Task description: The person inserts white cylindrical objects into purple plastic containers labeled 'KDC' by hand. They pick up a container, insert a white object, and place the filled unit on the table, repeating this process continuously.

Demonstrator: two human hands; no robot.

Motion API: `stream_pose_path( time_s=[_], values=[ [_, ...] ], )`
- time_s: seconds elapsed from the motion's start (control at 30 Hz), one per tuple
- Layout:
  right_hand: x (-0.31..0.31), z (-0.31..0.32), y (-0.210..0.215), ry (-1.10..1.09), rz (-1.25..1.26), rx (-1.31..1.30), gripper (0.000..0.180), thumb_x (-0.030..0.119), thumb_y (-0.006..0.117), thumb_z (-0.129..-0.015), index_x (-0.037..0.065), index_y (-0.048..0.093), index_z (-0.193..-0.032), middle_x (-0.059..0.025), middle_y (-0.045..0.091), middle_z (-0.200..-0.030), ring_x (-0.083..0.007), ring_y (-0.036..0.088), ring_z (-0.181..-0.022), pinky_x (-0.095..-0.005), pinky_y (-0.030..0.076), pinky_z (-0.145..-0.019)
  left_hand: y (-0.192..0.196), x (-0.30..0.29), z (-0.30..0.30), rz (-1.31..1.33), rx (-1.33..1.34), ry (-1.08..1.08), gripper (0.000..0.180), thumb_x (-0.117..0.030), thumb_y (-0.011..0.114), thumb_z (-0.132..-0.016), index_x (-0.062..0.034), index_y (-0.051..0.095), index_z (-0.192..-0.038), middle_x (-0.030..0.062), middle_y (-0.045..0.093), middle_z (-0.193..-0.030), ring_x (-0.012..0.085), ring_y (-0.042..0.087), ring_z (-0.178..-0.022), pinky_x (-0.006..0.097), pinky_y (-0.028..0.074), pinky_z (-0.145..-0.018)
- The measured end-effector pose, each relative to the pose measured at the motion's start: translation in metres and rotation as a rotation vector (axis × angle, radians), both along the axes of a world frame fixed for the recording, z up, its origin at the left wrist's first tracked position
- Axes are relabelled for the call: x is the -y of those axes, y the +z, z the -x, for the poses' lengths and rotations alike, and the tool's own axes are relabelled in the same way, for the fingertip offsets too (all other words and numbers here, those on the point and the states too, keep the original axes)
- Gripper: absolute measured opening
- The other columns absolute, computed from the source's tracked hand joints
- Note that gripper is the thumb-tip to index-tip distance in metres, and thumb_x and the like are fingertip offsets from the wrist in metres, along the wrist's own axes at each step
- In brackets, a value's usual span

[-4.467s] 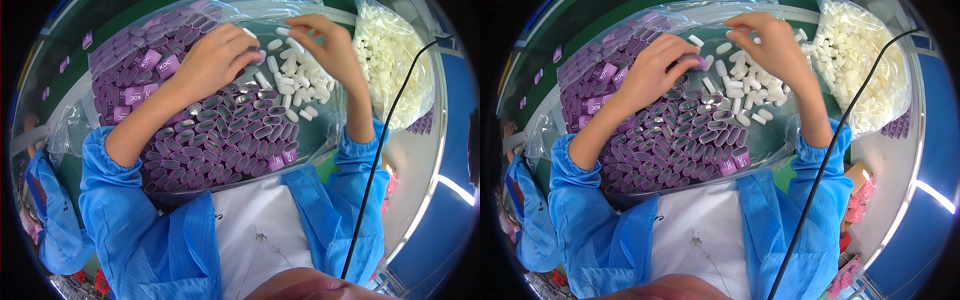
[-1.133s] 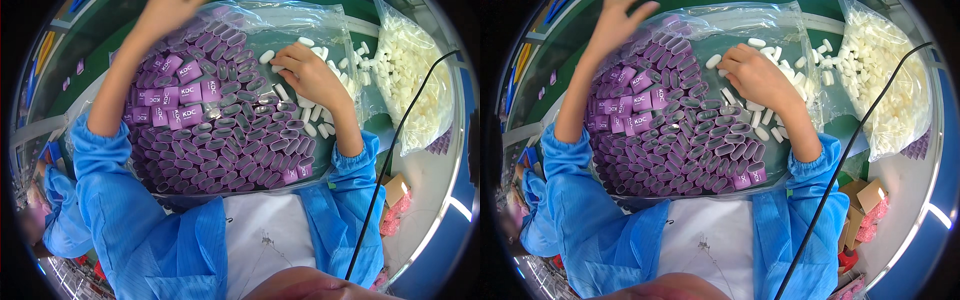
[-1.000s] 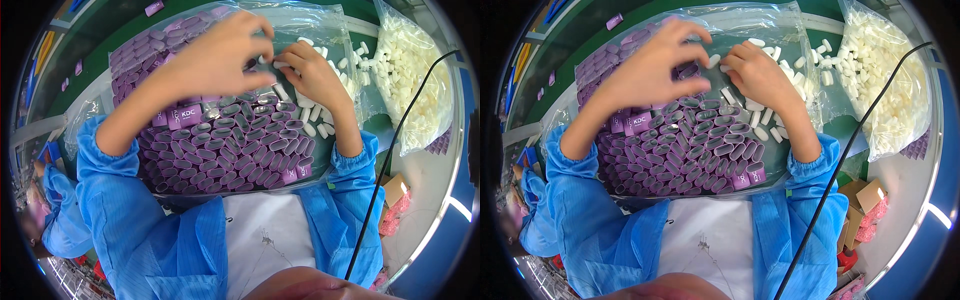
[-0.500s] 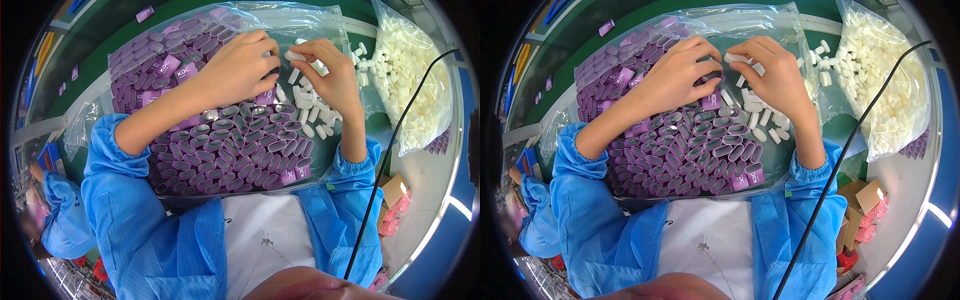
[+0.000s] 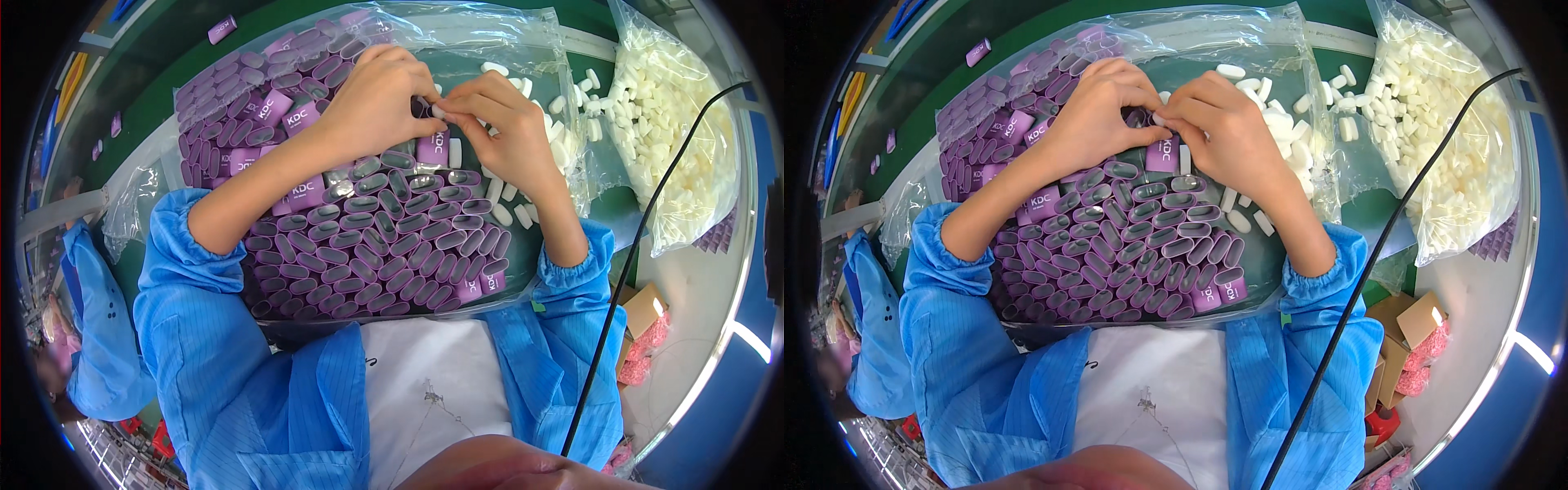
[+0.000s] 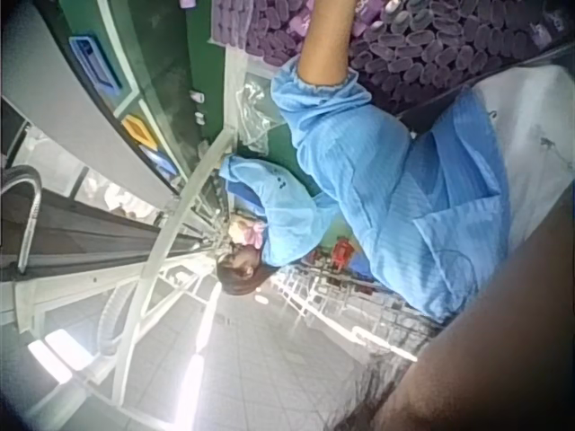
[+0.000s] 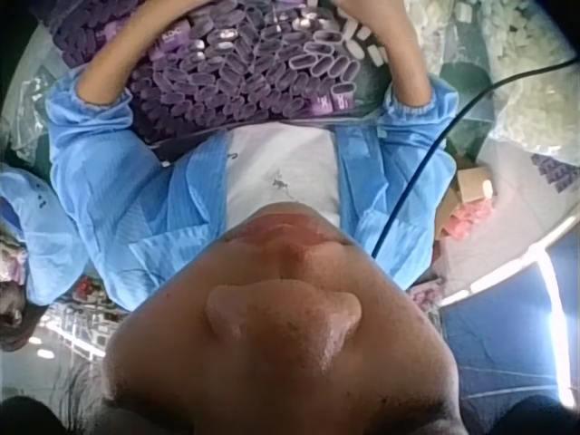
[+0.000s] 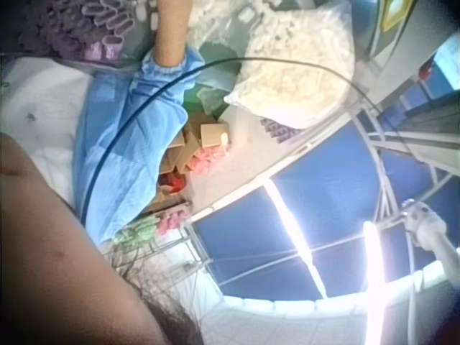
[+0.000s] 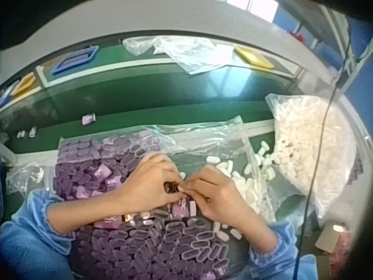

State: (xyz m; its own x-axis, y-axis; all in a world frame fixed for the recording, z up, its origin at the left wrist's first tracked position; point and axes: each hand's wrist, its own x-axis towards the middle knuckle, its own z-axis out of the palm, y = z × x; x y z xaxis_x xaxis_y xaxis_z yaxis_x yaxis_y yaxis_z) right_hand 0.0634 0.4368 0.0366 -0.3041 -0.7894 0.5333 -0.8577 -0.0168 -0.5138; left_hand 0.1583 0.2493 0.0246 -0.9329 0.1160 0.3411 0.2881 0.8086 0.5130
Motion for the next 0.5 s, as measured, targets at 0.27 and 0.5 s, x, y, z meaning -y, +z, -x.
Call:
stream_pose_path(
  time_s=[0.27, 0.5],
  values=[
    [0.0059, -0.0010, -0.0033, 0.070, 0.003, -0.056, 0.019, -0.008, 0.070, -0.073, 0.002, 0.072, -0.089, -0.0073, 0.067, -0.088, -0.0274, 0.064, -0.084, -0.0371, 0.054, -0.069, 0.0051, 0.0023, -0.0033, 0.010, 0.094, 0.024, 0.022, -0.021, 0.084, -0.070, -0.0069, 0.076, -0.086, 0.0051, 0.069, -0.096, 0.0230, 0.061, -0.108, 0.049, 0.025, -0.120],
    [0.0011, -0.0017, -0.0017, 0.106, -0.002, -0.050, 0.020, -0.006, 0.071, -0.075, 0.001, 0.072, -0.094, -0.0090, 0.067, -0.092, -0.0276, 0.065, -0.085, -0.0369, 0.055, -0.071, 0.0038, 0.0019, -0.0065, 0.024, 0.087, 0.013, 0.021, -0.019, 0.084, -0.070, -0.0079, 0.077, -0.087, 0.0038, 0.069, -0.097, 0.0215, 0.060, -0.111, 0.050, 0.023, -0.122]
  ],
)
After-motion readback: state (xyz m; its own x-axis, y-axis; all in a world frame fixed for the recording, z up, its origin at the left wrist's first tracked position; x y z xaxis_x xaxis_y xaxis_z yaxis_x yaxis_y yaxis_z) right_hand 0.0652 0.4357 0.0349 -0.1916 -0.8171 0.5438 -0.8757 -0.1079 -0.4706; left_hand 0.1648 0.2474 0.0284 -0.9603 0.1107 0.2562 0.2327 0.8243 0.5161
